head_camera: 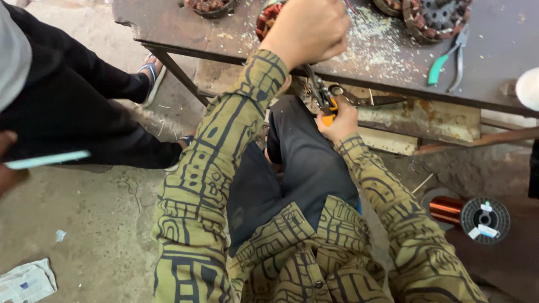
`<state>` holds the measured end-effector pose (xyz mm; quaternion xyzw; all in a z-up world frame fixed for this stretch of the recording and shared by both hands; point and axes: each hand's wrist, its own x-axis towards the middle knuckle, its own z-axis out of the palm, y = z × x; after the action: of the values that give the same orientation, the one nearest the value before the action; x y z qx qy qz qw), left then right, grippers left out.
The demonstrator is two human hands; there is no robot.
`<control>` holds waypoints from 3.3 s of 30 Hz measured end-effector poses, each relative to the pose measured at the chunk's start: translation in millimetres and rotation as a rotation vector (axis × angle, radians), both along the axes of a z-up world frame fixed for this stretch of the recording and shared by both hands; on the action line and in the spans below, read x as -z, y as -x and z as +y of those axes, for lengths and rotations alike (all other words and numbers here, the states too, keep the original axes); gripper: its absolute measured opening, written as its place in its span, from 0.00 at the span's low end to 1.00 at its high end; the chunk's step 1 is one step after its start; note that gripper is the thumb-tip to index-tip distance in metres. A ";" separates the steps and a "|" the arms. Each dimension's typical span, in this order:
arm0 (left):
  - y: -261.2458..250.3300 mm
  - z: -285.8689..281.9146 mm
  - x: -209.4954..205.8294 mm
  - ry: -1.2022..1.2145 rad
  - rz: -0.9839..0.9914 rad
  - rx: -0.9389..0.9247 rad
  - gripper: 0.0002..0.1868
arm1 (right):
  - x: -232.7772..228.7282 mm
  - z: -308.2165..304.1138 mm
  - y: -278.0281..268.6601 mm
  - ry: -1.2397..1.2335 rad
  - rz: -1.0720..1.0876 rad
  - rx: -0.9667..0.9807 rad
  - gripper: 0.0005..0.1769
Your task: The person uses pliers and wire cutters to remove copper windings from stator cores on a workbench. They repeatedly cut and pull wires from the slots, placing the cores back on the table after each adjustment.
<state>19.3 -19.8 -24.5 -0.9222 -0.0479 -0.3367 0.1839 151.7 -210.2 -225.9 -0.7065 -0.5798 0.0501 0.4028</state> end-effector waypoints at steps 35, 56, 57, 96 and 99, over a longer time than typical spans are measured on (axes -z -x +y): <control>12.8 19.7 -24.1 0.006 -0.009 0.078 0.13 | -20.8 12.8 15.1 0.015 -0.041 -0.104 0.21; 1.8 12.4 -17.0 -0.002 0.011 -0.007 0.15 | -40.2 -5.2 6.7 0.139 0.021 -0.034 0.22; 2.4 13.3 -16.6 0.000 0.016 -0.004 0.15 | -32.9 -4.3 6.9 0.109 -0.003 -0.020 0.20; 23.3 -21.9 -43.1 0.032 -0.547 -0.195 0.13 | -68.6 -24.0 -53.5 0.347 -0.032 -0.137 0.26; 25.7 -17.3 -43.0 0.347 -0.568 -0.354 0.19 | -77.2 -17.3 -57.7 0.382 0.020 -0.173 0.29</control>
<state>-6.4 -37.1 18.5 -0.7870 -0.3122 -0.5288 0.0598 209.4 -227.5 -148.7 -0.7171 -0.6142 0.2006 0.2614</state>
